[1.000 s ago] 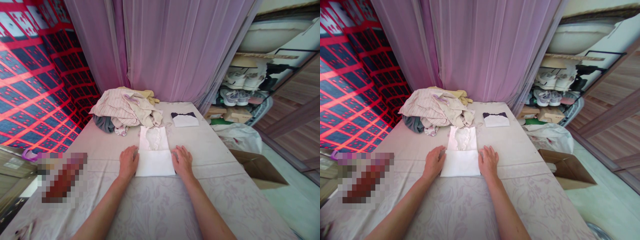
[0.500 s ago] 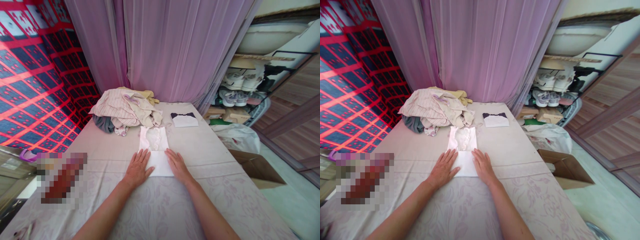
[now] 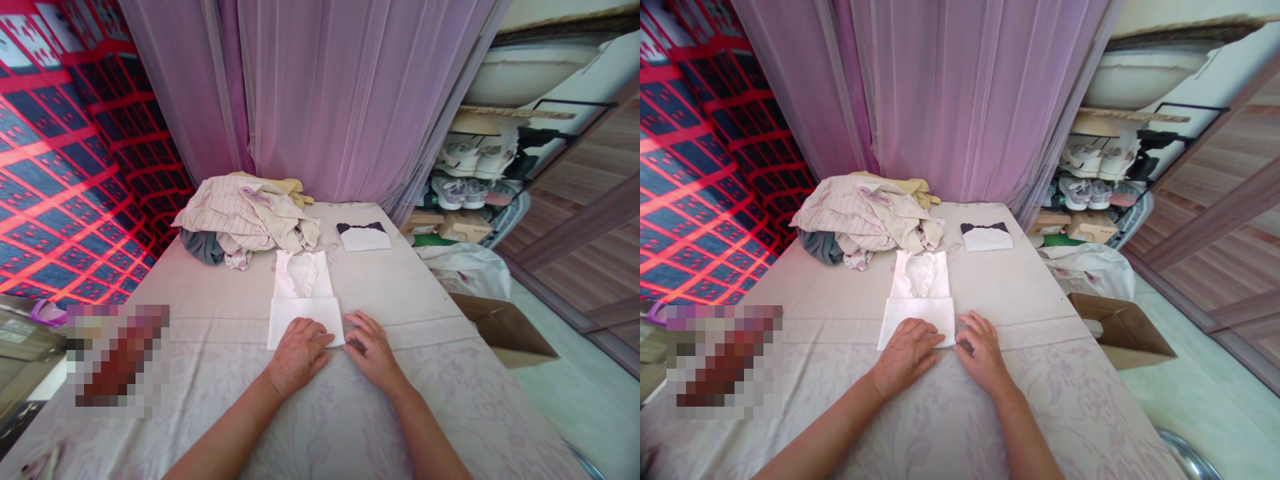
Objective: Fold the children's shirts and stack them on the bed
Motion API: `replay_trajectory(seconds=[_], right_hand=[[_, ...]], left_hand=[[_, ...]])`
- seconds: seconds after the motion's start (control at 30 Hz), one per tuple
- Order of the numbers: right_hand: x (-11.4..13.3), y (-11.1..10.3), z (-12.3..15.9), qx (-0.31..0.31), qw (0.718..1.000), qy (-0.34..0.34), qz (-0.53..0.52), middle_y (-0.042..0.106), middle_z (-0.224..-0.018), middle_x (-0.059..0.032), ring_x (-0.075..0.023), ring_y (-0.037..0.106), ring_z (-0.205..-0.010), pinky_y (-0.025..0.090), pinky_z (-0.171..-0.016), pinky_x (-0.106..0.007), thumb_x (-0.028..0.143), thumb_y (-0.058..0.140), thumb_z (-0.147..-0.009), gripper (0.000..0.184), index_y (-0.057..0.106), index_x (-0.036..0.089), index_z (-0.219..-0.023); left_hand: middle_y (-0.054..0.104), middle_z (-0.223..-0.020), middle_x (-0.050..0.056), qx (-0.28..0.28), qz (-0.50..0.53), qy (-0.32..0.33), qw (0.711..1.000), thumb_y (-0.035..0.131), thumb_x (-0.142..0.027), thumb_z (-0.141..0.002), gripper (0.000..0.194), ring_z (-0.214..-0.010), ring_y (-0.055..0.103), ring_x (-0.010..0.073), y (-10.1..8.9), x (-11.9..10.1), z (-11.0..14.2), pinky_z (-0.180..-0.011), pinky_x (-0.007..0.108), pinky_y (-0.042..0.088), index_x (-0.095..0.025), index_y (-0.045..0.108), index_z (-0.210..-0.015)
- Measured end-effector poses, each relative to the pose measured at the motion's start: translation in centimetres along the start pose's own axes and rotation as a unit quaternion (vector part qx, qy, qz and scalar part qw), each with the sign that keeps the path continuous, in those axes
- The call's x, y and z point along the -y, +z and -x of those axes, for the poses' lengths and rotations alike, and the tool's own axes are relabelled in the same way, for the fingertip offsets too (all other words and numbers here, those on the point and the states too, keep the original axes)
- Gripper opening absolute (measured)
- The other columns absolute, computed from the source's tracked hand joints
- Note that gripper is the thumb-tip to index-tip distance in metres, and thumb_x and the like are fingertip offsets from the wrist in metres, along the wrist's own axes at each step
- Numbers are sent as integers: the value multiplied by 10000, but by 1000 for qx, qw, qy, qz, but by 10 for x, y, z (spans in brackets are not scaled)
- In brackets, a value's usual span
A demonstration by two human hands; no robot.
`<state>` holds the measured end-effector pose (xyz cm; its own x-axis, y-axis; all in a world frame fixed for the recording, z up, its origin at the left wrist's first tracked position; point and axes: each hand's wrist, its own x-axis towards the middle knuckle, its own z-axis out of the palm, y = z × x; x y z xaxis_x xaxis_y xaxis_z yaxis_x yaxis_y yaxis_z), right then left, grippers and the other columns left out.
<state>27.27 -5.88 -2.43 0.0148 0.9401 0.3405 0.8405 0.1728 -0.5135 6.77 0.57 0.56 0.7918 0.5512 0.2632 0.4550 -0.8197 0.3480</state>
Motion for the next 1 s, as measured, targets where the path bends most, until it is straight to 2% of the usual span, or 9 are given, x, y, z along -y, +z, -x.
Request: replay_trajectory(seconds=[0.2, 0.3, 0.4, 0.67, 1.0], right_hand=[[2, 3, -1, -28, 999, -11, -41, 619, -1198, -59, -256, 440, -1248, 359, -1011, -484, 240, 542, -801, 94, 635, 243, -808], [1, 6, -1, -20, 999, -20, -26, 602, -1225, -68, -269, 431, -1254, 356, -1011, -492, 256, 570, -787, 161, 664, 252, -917], [1, 8, -3, -21, 1000, -17, -11, 588, -1246, -72, -272, 423, -1259, 351, -1011, -496, 257, 582, -781, 199, 672, 256, -958], [7, 8, -13, -12, 1000, -10, -24, 575, -1265, -57, -270, 389, -1286, 332, -1026, -501, 265, 578, -790, 93, 667, 245, -809], [1, 0, -2, -23, 999, -15, -39, 564, -1279, -59, -273, 365, -1304, 332, -1023, -501, 270, 553, -798, 117, 666, 240, -791]], left_hand=[[541, -1319, 70, -11, -12, -54, 998, 546, -359, -863, 380, -1257, 428, 262, 23, -4, -16, -1034, 473, 347, -269, 561, -1232], [545, -1326, 57, -9, -13, -70, 997, 493, -331, -898, 345, -1274, 426, 245, 29, 0, -15, -1061, 474, 328, -265, 563, -1229], [553, -1320, 56, -2, -10, -74, 997, 483, -322, -904, 341, -1270, 436, 241, 29, 1, -14, -1067, 471, 328, -251, 565, -1227], [533, -1340, 65, -3, -10, -62, 998, 484, -353, -897, 385, -1284, 418, 249, 28, 1, -13, -1066, 486, 326, -264, 528, -1269], [504, -1367, 48, 7, -31, -62, 998, 523, -366, -871, 465, -1295, 390, 275, 30, 0, -13, -1068, 503, 309, -306, 471, -1328]])
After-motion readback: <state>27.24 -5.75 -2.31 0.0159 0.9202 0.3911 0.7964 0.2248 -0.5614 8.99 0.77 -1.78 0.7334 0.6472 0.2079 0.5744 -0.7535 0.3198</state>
